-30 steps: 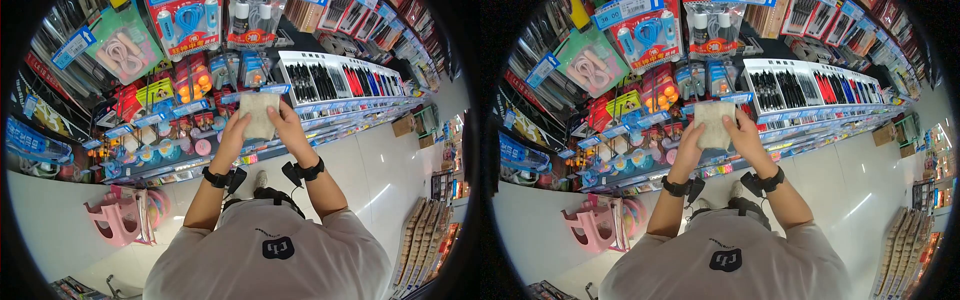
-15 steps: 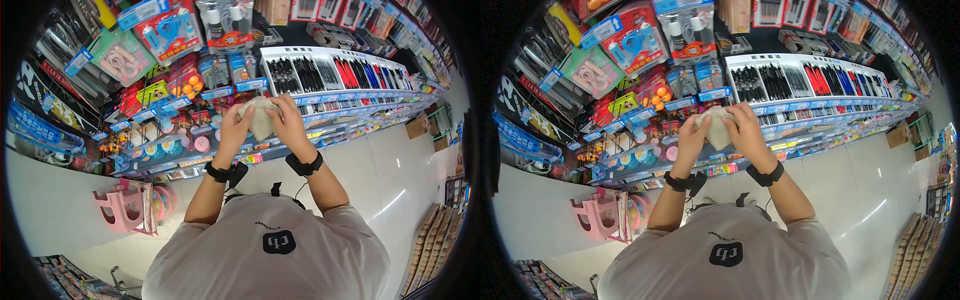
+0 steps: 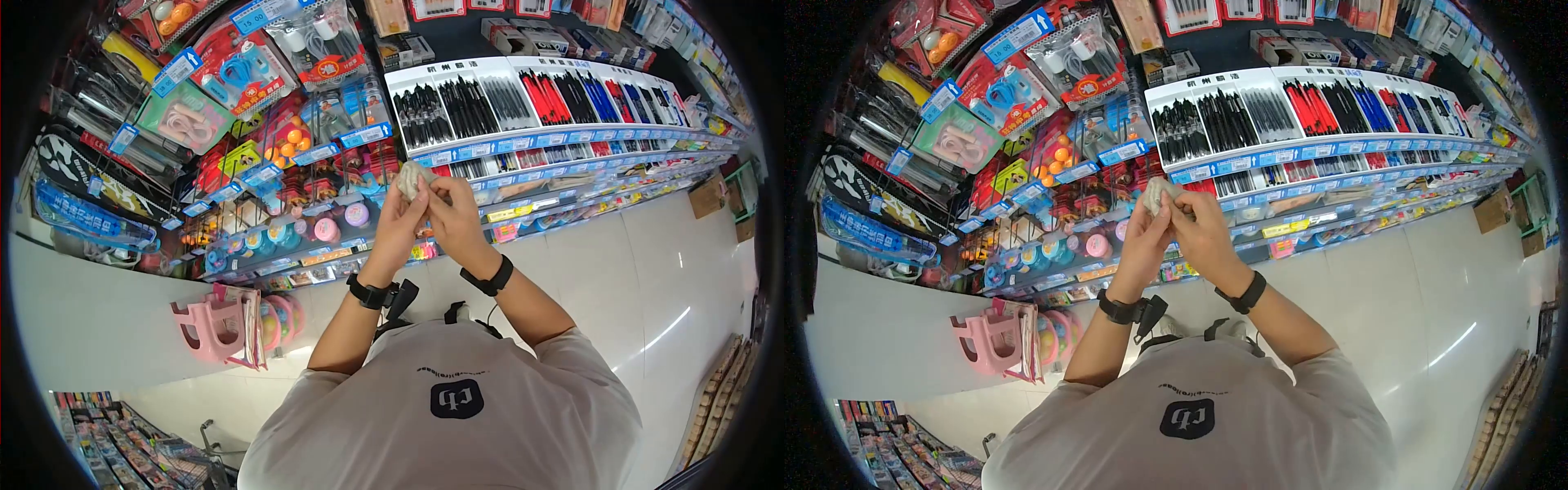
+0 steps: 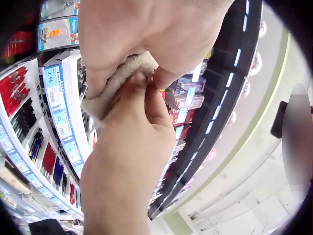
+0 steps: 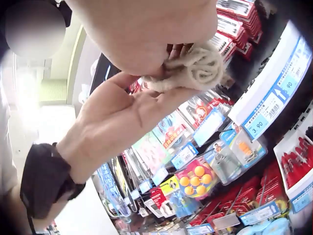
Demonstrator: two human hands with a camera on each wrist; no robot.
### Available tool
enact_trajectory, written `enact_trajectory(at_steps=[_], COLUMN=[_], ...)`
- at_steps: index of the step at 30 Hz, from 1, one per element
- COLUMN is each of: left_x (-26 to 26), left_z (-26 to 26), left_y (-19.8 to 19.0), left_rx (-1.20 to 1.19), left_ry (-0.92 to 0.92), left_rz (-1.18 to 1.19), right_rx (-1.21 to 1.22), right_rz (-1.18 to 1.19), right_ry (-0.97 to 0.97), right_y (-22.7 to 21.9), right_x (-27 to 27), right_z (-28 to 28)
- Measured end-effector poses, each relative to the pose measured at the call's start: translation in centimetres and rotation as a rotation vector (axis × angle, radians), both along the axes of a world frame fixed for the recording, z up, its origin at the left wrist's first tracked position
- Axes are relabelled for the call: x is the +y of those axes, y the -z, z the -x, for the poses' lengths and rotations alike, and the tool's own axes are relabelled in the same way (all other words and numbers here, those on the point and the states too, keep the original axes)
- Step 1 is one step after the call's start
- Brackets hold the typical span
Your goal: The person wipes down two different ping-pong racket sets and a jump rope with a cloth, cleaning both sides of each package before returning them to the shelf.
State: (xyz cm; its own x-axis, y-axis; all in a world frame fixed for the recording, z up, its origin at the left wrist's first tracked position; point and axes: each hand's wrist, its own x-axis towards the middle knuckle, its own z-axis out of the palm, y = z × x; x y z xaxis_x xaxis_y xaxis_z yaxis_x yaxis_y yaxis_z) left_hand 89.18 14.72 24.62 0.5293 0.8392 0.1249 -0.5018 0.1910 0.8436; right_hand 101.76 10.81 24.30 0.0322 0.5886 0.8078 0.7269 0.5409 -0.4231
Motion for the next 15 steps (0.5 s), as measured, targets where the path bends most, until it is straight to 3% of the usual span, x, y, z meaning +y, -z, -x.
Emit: enact_trajectory(at_steps=[1,3,8,10,14,15], left_x=[-0.4,-0.9,-1.4,-1.1,-0.9,-0.7], left_z=[-0.3,-0.5,-0.5,-0.2,0.1,0.5], left_y=[0.3,0.8,0.9,1.2,1.1,1.4], left_rx=[0.086,0.061,0.000,0.019,0.008,0.034], left_ry=[-0.077,-0.091,-0.138,-0.137,-0.211,-0.210], left_rz=[-0.057,-0.029,0.011,0.040,0.093,0.123], right_rx=[0.007,0.249,0.313,0.331,0.071,-0.016], right_rz=[0.004,0.036,0.104,0.248,0.294,0.196], right_ry=[-0.008,-0.064,-0.076,-0.118,-0.065,-0.019], right_y=[0.1,0.4,-0.6,-1.3,-2.1,-2.7], right_x=[-0.1,-0.2,-0.8,-1.0,-1.1,-1.0], right_z=[-0.3,-0.8,-1.3,-1.7,-1.2,-0.7])
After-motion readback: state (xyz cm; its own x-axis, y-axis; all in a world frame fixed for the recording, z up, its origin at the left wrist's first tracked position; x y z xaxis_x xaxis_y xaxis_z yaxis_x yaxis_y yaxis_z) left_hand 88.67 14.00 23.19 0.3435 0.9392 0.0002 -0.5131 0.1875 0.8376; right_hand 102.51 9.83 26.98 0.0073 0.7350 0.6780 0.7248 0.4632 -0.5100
